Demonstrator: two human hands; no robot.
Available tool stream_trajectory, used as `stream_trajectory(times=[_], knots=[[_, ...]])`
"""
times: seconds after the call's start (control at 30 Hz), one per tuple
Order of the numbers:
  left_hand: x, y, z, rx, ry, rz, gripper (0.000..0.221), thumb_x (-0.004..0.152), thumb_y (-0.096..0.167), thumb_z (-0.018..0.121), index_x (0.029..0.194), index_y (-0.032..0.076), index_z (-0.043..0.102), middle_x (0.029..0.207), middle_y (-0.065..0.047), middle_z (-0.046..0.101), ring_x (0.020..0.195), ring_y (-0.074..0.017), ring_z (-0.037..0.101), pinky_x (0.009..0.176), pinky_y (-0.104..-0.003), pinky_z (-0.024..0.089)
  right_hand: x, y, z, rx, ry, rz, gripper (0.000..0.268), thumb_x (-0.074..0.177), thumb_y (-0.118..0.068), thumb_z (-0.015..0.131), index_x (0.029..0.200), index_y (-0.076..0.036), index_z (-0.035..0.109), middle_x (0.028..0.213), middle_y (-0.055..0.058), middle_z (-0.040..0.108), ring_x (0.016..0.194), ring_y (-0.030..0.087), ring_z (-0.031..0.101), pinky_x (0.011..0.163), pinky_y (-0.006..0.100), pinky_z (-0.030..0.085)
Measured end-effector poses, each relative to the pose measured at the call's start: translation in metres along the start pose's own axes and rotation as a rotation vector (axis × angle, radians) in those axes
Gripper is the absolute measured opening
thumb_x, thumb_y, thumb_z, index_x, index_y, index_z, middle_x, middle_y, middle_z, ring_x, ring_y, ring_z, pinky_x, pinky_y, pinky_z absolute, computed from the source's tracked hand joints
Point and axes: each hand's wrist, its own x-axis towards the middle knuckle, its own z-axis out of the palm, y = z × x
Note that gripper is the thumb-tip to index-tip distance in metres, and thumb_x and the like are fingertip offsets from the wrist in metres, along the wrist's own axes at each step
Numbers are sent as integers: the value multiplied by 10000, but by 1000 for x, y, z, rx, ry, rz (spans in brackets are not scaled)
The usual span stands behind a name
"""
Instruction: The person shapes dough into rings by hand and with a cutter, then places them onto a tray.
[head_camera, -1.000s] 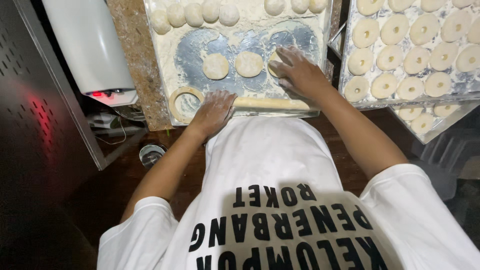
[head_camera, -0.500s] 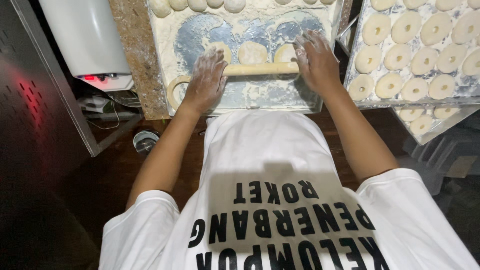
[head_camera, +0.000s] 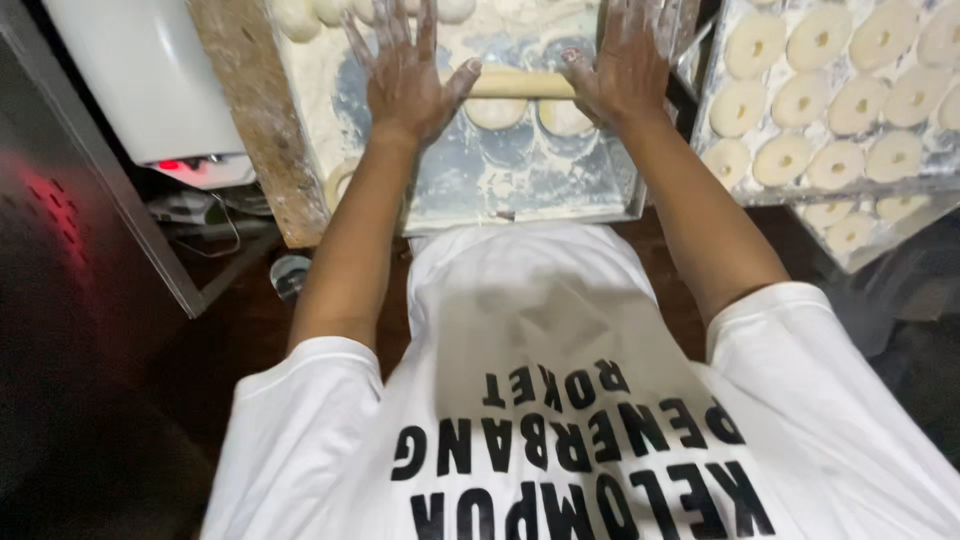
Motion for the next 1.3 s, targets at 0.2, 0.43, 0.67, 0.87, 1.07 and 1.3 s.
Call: stream_trajectory(times=[0.2, 0.43, 0.67, 0.87, 1.07, 1.3], knots=[[-62, 3, 22, -19, -14, 91, 1147, 808, 795, 589, 1662, 123, 225, 1722, -186, 170, 1575, -430, 148, 1220, -719, 86, -62, -6, 29, 12, 358, -301, 1129, 743, -633, 726, 1532, 107, 402, 1526, 388, 432, 1430, 545, 395, 1150, 657, 281], [12, 6, 2, 46, 162, 2, 969, 1100, 827, 554, 1606, 174, 48, 1704, -146, 121, 1578, -357, 129, 1215, -696, 5, 15, 5, 3, 12, 246, -40, 777, 1109, -571, 673, 1520, -58, 258, 1491, 193, 327, 1323, 418, 456, 923, 527, 536], [-63, 9, 54, 63, 46, 120, 1083, 986, 835, 352, 1665, 71, -5, 1734, -144, -58, 1604, -382, -26, 1250, -685, 21, -77, -20, 3, 130, -15, 37, 939, 1019, -443, 515, 1626, -25, -68, 1731, 179, -74, 1620, 346, -48, 1315, 553, -41], [-68, 22, -12, 26, 58, 166, 960, 992, 713, 300, 1644, 83, -17, 1730, -134, -44, 1599, -294, -26, 1275, -637, -7, -68, -8, 5, 184, 170, -81, 920, 1150, -374, 540, 1645, -49, -165, 1757, 120, -158, 1489, 343, 487, 568, 244, 476], [-161, -45, 69, -200, 77, -16, 978, 868, 651, 633, 1667, 269, 218, 1722, -208, 83, 1514, -513, 244, 1156, -775, 196, -163, 22, 99, 251, 360, -204, 864, 976, -365, 646, 1628, 40, 250, 1634, 340, 259, 1495, 510, 262, 1208, 616, 223], [-169, -88, 55, -168, 217, -5, 1021, 812, 464, 765, 1672, 235, 264, 1705, -197, 101, 1462, -538, 321, 957, -661, 534, -158, 19, 109, 180, 388, -97, 595, 1058, -362, 508, 1595, -121, 420, 1635, 228, 341, 1481, 438, 349, 1183, 569, 302]])
